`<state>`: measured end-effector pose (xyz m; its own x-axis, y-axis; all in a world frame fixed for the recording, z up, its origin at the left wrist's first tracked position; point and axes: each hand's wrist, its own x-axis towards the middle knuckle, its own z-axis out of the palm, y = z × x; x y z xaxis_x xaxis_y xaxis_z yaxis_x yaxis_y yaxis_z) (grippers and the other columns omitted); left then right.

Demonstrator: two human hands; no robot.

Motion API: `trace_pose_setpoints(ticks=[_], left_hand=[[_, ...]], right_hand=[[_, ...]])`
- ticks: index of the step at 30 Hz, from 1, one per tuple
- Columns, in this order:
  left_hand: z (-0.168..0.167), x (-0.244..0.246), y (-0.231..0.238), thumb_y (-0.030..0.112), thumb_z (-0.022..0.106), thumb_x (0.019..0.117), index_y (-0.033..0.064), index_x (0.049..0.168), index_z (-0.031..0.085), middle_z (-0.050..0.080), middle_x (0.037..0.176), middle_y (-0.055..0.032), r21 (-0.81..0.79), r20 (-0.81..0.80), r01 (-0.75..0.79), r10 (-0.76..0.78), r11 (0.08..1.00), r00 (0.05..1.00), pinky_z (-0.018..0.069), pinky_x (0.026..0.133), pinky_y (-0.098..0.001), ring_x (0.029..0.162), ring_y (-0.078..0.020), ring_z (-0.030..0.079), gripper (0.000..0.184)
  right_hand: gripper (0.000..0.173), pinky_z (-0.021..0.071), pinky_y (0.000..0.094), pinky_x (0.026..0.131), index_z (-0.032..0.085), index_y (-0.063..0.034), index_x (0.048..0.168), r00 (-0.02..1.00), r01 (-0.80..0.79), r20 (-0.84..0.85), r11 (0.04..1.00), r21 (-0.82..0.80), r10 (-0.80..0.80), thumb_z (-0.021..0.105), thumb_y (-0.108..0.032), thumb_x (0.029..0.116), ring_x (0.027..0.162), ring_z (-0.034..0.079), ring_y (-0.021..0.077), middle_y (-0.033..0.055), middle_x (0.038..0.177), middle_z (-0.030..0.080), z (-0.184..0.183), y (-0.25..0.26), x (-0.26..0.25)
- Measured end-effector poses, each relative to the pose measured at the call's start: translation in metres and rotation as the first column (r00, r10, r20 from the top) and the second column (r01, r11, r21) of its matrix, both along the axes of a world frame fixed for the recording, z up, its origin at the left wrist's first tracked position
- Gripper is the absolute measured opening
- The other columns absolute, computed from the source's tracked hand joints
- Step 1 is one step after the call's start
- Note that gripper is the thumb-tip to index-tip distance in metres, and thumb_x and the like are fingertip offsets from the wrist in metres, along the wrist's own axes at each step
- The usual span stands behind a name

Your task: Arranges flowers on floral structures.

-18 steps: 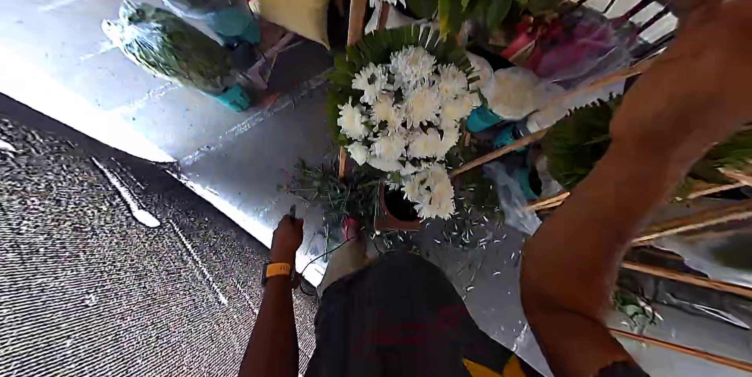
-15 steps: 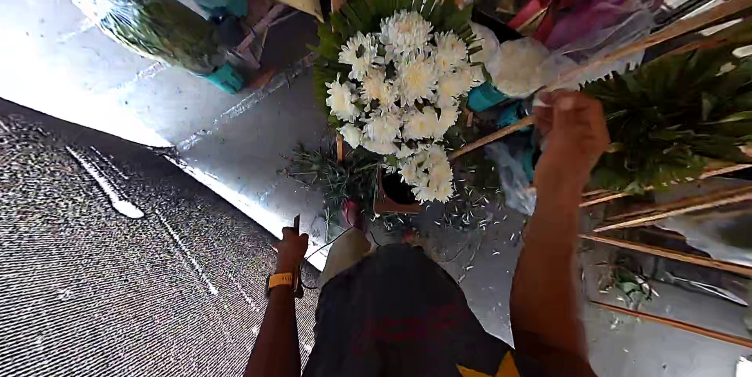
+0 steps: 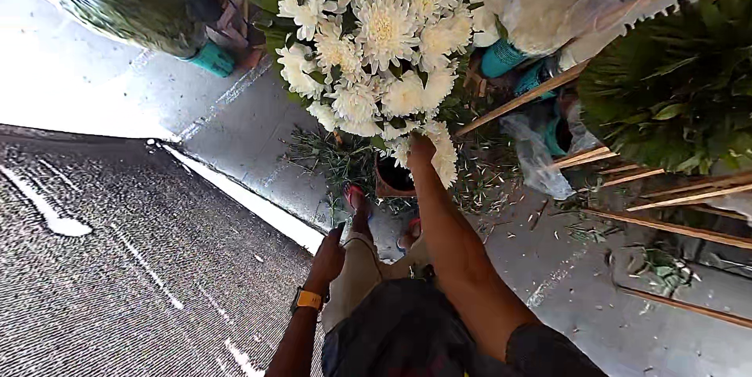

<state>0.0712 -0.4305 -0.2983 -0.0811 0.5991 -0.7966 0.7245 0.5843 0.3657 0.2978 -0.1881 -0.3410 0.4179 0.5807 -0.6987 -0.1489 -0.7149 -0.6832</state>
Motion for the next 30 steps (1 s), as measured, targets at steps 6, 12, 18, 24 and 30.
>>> trace_pose_setpoints(ticks=[6, 12, 18, 24, 30], left_hand=[[0.017, 0.032, 0.006, 0.02, 0.052, 0.1042, 0.0024, 0.144, 0.046, 0.059, 0.131, -0.0251, 0.068, 0.02, -0.115, 0.114, 0.991, 0.993, 0.0521, 0.097, -0.056, 0.114, -0.0386, 0.063, 0.044], [0.031, 0.056, 0.02, 0.023, 0.05, 0.1053, 0.0011, 0.142, 0.053, 0.061, 0.133, -0.023, 0.178, 0.074, -0.008, -0.005, 0.984, 0.997, 0.0476, 0.106, -0.0531, 0.121, -0.0353, 0.061, 0.043], [0.044, 0.095, 0.041, 0.024, 0.05, 0.1057, 0.0012, 0.134, 0.06, 0.067, 0.115, -0.0193, 0.198, 0.389, 0.028, -0.105, 0.98, 0.915, 0.0537, 0.093, -0.049, 0.1, -0.0282, 0.067, 0.038], [0.102, 0.158, 0.08, 0.039, 0.047, 0.1072, 0.0052, 0.104, 0.066, 0.054, 0.07, 0.0043, 0.188, 0.731, -0.3, 0.071, 0.935, 0.678, 0.0486, 0.058, -0.0253, 0.057, -0.0057, 0.05, 0.039], [0.137, 0.164, 0.085, 0.033, 0.041, 0.1094, 0.0083, 0.094, 0.065, 0.054, 0.068, 0.005, 0.218, 0.835, -0.473, 0.088, 0.854, 0.543, 0.0477, 0.055, -0.0232, 0.056, -0.0062, 0.05, 0.038]], right_hand=[[0.038, 0.043, 0.0565, 0.109, 0.059, 0.0014, 0.135, 0.983, 0.007, 0.182, 1.0, 0.004, -0.008, 0.055, -0.023, 0.1058, 0.131, 0.053, 0.0388, 0.0262, 0.138, 0.056, 0.003, 0.022, -0.01], [0.053, 0.0448, 0.0556, 0.109, 0.039, 0.0031, 0.151, 0.985, 0.106, 0.122, 0.989, 0.103, -0.118, 0.057, -0.014, 0.1037, 0.136, 0.049, 0.0378, 0.0264, 0.149, 0.047, 0.006, -0.003, 0.008], [0.039, 0.0615, 0.0463, 0.09, 0.047, 0.0055, 0.138, 0.956, 0.265, -0.244, 0.829, 0.493, -0.161, 0.057, -0.012, 0.1052, 0.103, 0.07, 0.0284, 0.0217, 0.124, 0.063, 0.066, -0.097, 0.057], [0.029, 0.0633, 0.0375, 0.077, 0.058, 0.0046, 0.122, 0.934, 0.184, -0.357, 0.889, 0.419, -0.025, 0.046, -0.019, 0.1102, 0.084, 0.072, 0.0205, 0.0124, 0.099, 0.07, 0.162, -0.135, 0.081], [0.018, 0.0625, 0.0335, 0.073, 0.059, 0.0027, 0.114, 0.847, 0.184, -0.529, 0.901, 0.392, 0.057, 0.052, -0.012, 0.1071, 0.077, 0.07, 0.018, 0.0109, 0.093, 0.069, 0.212, -0.125, 0.083]])
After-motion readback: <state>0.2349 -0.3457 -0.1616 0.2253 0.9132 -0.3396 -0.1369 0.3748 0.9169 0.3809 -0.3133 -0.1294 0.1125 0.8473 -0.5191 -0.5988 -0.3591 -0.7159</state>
